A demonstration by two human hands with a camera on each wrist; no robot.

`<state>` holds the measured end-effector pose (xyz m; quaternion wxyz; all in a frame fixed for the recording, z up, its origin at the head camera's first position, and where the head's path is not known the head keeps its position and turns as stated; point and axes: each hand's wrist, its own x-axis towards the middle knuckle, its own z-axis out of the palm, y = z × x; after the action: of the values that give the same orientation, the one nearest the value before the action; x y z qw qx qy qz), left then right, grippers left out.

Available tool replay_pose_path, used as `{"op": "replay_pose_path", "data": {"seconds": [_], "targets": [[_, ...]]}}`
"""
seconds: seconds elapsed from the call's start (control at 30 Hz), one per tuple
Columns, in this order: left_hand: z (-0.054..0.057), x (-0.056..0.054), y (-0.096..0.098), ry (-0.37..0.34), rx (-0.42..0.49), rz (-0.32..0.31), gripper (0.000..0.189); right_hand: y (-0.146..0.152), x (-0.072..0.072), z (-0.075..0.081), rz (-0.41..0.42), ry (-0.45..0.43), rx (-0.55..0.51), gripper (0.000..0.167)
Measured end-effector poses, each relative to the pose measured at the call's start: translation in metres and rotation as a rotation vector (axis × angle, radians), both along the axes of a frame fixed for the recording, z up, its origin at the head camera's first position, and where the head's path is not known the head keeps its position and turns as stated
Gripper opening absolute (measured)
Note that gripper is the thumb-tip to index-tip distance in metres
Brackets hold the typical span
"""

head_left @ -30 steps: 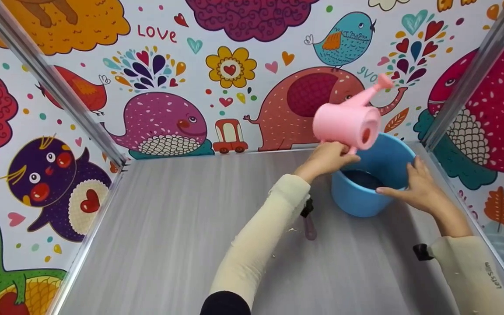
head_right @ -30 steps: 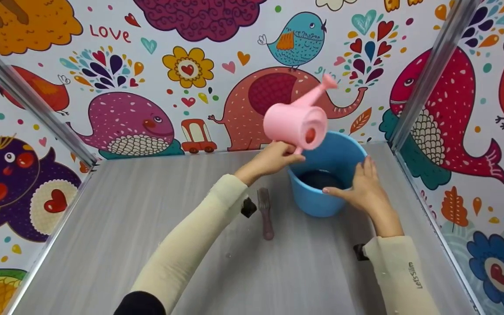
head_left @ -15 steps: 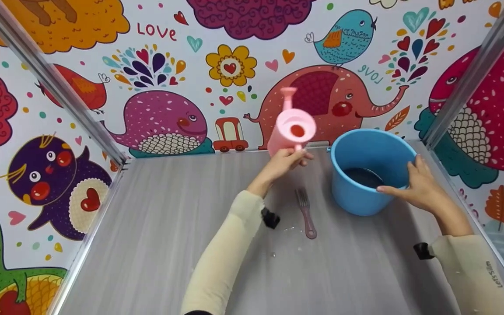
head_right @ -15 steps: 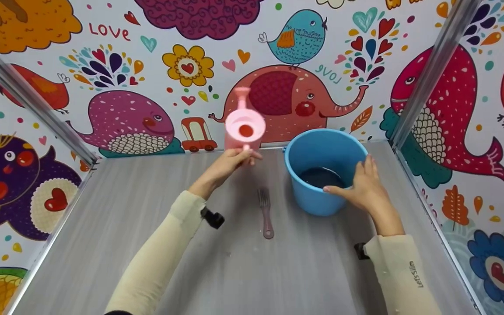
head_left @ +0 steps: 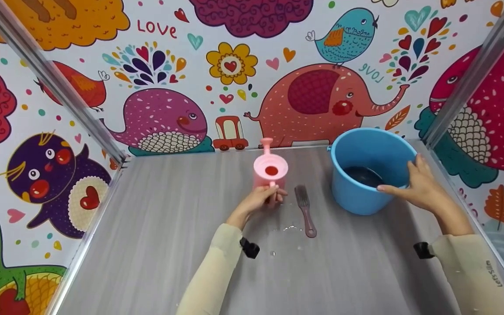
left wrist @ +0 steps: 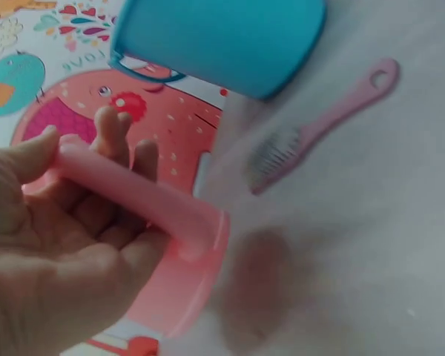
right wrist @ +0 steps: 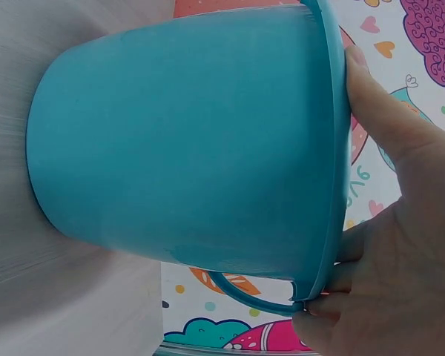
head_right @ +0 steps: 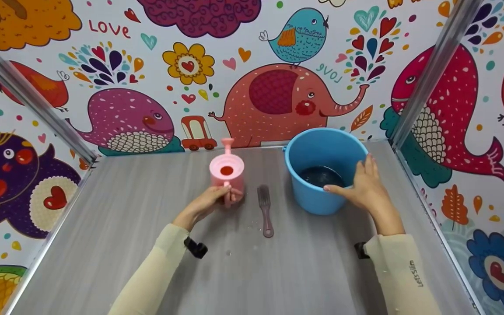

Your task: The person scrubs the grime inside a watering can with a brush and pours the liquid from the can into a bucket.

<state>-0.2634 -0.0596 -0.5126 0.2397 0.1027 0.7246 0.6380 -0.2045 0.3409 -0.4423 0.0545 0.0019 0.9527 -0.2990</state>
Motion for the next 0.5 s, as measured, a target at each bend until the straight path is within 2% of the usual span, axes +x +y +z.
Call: {"op": "replay_pose_path", "data": {"seconds": [0.13, 0.27, 0.37, 0.5], "targets": [[-0.019, 0.008, -0.009, -0.025, -0.012, -0.072, 0.043, 0.002, 0.001, 0.000, -0.008, -0.015, 0.007, 0.124], [-0.033, 0.013, -0.016, -0.010, -0.044, -0.127, 0.045, 0.003, 0.002, 0.000, -0.007, -0.019, 0.005, 0.124], [-0.036, 0.014, -0.018, -0.011, -0.045, -0.128, 0.047, 0.003, 0.002, 0.001, -0.006, -0.018, -0.001, 0.124], [-0.029, 0.016, -0.022, 0.020, -0.125, -0.115, 0.049, 0.002, 0.001, 0.003, -0.002, -0.040, 0.002, 0.125]]}}
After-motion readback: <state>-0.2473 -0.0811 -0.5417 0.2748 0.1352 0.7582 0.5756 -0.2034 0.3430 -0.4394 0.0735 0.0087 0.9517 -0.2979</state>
